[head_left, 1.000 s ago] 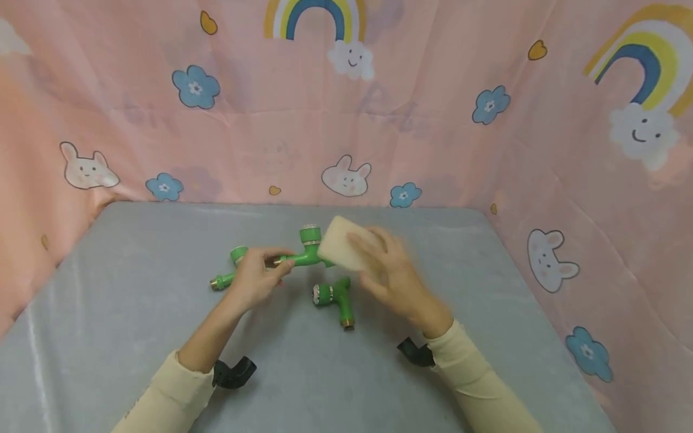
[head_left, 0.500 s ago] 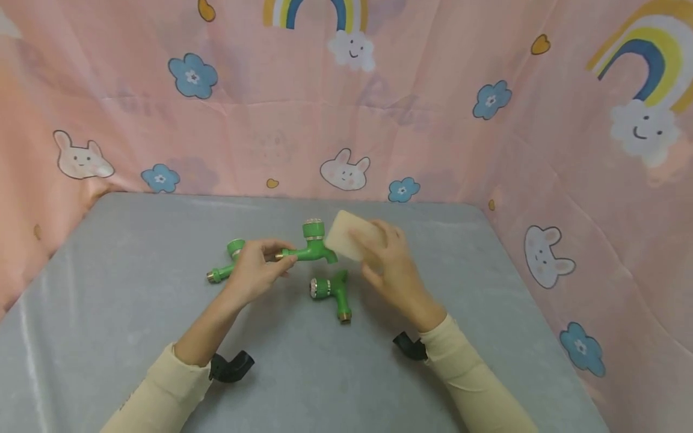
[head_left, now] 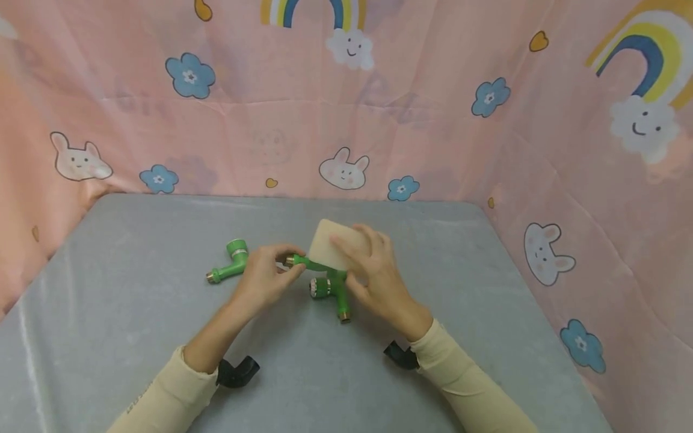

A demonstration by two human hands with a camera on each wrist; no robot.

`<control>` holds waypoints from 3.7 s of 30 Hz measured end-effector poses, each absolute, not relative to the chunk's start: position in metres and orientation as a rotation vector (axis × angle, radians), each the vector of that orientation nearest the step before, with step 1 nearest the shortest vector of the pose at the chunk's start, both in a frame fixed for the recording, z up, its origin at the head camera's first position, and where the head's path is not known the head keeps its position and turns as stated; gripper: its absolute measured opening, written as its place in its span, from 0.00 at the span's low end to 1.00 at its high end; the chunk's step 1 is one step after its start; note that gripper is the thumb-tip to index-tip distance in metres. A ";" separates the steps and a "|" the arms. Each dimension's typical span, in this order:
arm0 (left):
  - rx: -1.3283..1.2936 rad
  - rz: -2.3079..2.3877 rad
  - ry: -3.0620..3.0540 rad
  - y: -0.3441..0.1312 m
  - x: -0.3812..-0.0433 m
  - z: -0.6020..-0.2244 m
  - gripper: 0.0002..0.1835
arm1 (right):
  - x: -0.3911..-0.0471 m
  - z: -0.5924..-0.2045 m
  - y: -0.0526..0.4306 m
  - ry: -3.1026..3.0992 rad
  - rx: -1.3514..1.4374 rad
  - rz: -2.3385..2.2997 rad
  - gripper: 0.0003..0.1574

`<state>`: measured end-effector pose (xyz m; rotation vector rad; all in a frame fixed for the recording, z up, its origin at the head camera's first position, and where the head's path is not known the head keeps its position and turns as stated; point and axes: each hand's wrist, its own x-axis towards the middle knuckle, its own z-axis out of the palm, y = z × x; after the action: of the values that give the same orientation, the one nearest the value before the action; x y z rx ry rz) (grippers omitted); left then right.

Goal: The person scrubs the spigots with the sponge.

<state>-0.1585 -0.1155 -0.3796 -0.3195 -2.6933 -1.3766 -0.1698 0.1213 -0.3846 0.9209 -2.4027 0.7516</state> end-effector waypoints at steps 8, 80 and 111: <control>-0.267 -1.553 -2.569 -0.121 -0.160 -0.381 0.13 | -0.173 -0.383 0.127 -2.455 0.774 0.775 0.42; -0.448 -1.389 -2.358 -0.128 -0.168 -0.378 0.21 | -0.176 -0.374 0.129 -2.562 0.941 1.008 0.35; -0.086 -2.094 -2.182 -0.137 -0.170 -0.379 0.17 | -0.179 -0.372 0.138 -2.511 0.799 0.970 0.39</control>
<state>-0.1701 -0.1373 -0.3790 -0.0860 -2.1817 -2.0944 -0.1788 0.1385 -0.3724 0.7989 -2.5105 0.9699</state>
